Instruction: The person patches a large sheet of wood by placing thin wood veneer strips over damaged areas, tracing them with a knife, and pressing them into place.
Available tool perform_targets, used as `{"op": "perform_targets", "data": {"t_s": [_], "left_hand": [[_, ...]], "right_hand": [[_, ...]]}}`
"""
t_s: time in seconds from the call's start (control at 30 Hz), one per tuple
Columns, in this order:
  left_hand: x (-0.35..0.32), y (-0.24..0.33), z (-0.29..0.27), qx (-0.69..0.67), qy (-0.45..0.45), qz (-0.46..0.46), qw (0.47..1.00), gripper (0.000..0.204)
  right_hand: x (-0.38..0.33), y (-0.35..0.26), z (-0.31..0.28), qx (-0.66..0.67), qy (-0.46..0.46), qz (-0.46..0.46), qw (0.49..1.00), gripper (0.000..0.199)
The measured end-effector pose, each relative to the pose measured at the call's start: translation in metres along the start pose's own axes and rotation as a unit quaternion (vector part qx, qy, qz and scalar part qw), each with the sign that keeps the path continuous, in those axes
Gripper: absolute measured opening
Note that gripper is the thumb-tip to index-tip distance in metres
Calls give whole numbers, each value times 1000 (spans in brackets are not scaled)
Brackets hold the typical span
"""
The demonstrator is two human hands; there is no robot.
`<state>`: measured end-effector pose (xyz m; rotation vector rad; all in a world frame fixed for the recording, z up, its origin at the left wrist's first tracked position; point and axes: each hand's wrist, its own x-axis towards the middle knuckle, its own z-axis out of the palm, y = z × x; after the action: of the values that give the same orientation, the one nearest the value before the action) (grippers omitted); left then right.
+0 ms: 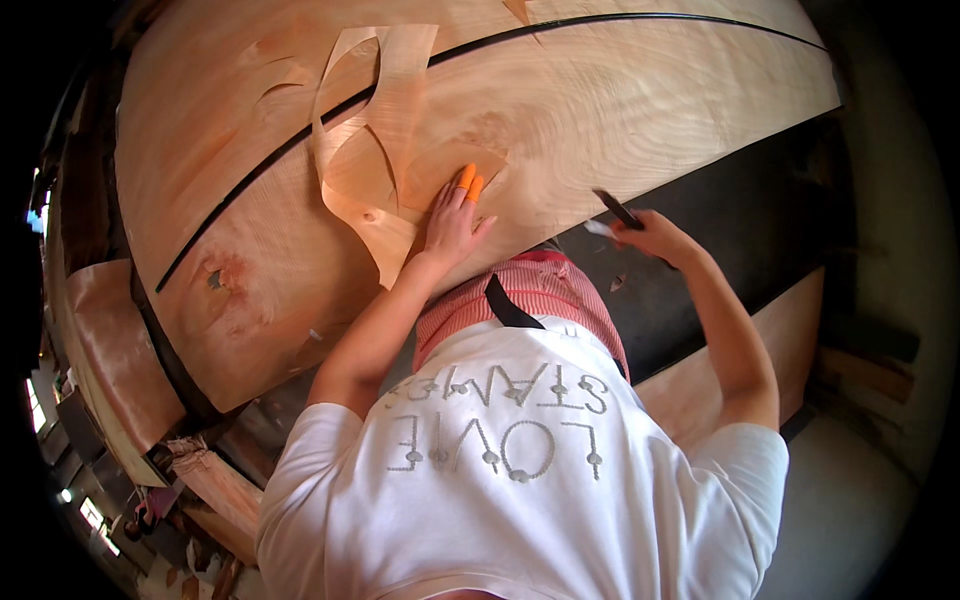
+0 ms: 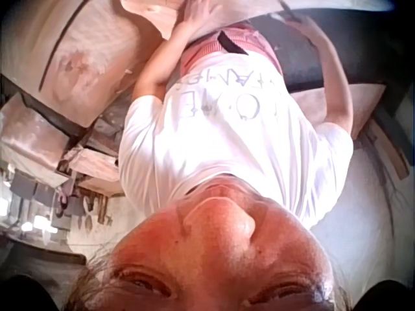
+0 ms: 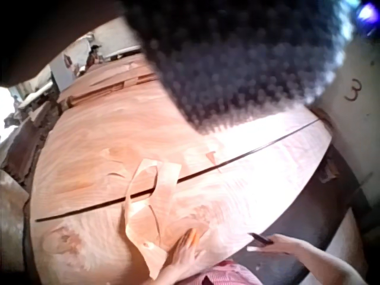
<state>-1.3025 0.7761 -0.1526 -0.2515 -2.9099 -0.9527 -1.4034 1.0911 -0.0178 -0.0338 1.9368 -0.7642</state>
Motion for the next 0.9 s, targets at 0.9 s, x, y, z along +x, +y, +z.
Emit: {"op": "perform_targets", "data": {"t_s": [0.9], "left_hand": [[46,21,20,196,-109,32,974,33]], "right_hand": [[145,-28,94,323,122,5,939,22]]}}
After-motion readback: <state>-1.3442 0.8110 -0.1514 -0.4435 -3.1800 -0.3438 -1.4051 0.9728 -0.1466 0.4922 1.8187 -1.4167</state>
